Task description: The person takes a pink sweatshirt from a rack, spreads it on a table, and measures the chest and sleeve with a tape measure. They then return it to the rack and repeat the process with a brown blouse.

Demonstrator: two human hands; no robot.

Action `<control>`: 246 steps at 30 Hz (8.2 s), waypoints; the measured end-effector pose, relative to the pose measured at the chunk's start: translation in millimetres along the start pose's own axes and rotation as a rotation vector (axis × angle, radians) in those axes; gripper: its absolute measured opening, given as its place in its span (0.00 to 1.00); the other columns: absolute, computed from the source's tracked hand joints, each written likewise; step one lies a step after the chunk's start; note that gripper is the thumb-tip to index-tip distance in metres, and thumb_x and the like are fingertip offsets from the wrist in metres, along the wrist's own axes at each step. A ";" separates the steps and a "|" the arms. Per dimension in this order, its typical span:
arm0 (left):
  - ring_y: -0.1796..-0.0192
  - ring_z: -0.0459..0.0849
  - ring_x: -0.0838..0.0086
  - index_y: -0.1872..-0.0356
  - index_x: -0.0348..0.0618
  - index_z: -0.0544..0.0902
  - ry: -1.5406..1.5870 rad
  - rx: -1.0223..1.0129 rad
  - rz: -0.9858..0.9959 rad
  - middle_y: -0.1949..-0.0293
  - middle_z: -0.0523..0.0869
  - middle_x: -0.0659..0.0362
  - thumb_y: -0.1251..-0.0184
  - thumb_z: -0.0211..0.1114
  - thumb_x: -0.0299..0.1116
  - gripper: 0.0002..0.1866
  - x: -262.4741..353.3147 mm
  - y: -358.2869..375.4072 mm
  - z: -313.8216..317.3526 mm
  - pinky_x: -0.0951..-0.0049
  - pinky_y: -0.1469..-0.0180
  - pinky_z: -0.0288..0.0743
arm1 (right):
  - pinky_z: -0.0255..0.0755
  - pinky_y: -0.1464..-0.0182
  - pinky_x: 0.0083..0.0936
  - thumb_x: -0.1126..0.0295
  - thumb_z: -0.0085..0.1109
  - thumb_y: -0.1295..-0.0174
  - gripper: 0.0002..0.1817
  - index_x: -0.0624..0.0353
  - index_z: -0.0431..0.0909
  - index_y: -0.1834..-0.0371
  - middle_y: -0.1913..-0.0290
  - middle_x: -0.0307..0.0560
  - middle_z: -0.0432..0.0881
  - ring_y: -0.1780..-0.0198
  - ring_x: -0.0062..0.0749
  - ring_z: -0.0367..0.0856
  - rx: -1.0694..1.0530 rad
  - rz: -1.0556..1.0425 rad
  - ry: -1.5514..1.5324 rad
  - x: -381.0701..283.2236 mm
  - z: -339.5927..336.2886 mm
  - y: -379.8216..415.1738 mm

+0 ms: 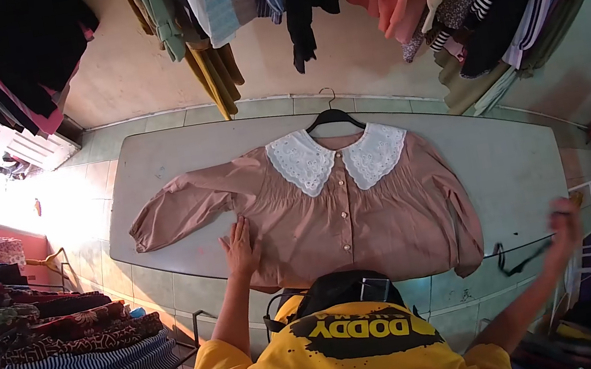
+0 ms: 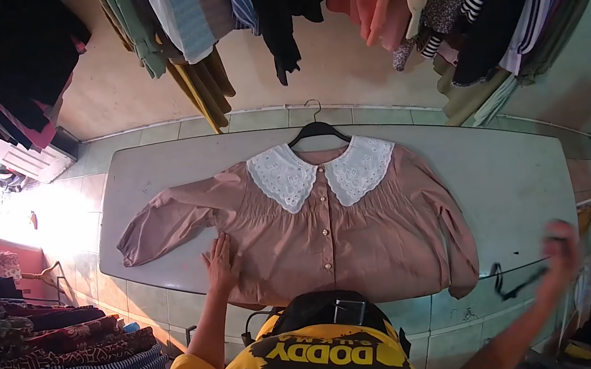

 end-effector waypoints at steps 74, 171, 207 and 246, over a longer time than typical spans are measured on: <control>0.68 0.82 0.69 0.69 0.51 0.84 0.336 0.372 -0.600 0.73 0.84 0.60 0.53 0.64 0.42 0.11 -84.4 -32.4 -12.5 0.69 0.64 0.71 | 0.71 0.66 0.23 0.65 0.65 0.60 0.10 0.57 0.82 0.74 0.76 0.45 0.81 0.72 0.28 0.78 -0.857 0.361 0.436 249.5 236.5 46.7; 0.54 0.74 0.66 0.72 0.54 0.85 0.363 0.249 -0.522 0.63 0.82 0.62 0.56 0.66 0.47 0.12 -17.9 -173.3 35.5 0.67 0.48 0.60 | 0.71 0.64 0.26 0.61 0.62 0.57 0.10 0.53 0.82 0.73 0.71 0.45 0.76 0.68 0.35 0.77 -0.830 0.092 0.268 200.8 381.4 -56.2; 0.45 0.68 0.59 0.55 0.47 0.79 0.746 0.102 0.128 0.52 0.76 0.55 0.44 0.57 0.47 0.19 114.8 -146.9 39.1 0.50 0.41 0.49 | 0.69 0.67 0.21 0.63 0.64 0.51 0.22 0.57 0.72 0.53 0.73 0.43 0.76 0.72 0.25 0.73 -0.787 0.105 -0.215 92.8 409.9 38.2; 0.31 0.45 0.56 0.37 0.52 0.58 -0.099 -0.125 0.386 0.33 0.51 0.55 0.45 0.55 0.50 0.34 315.7 -42.6 121.9 0.43 0.37 0.33 | 0.66 0.66 0.36 0.76 0.59 0.63 0.09 0.50 0.75 0.76 0.63 0.41 0.72 0.62 0.41 0.70 0.227 -0.631 1.087 189.2 -63.3 -34.7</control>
Point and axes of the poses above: each hand's wrist, its own y-axis away from the middle knuckle, its own z-axis out of the palm, x = y × z, the point moved 10 cm from there along -y, towards the middle knuckle
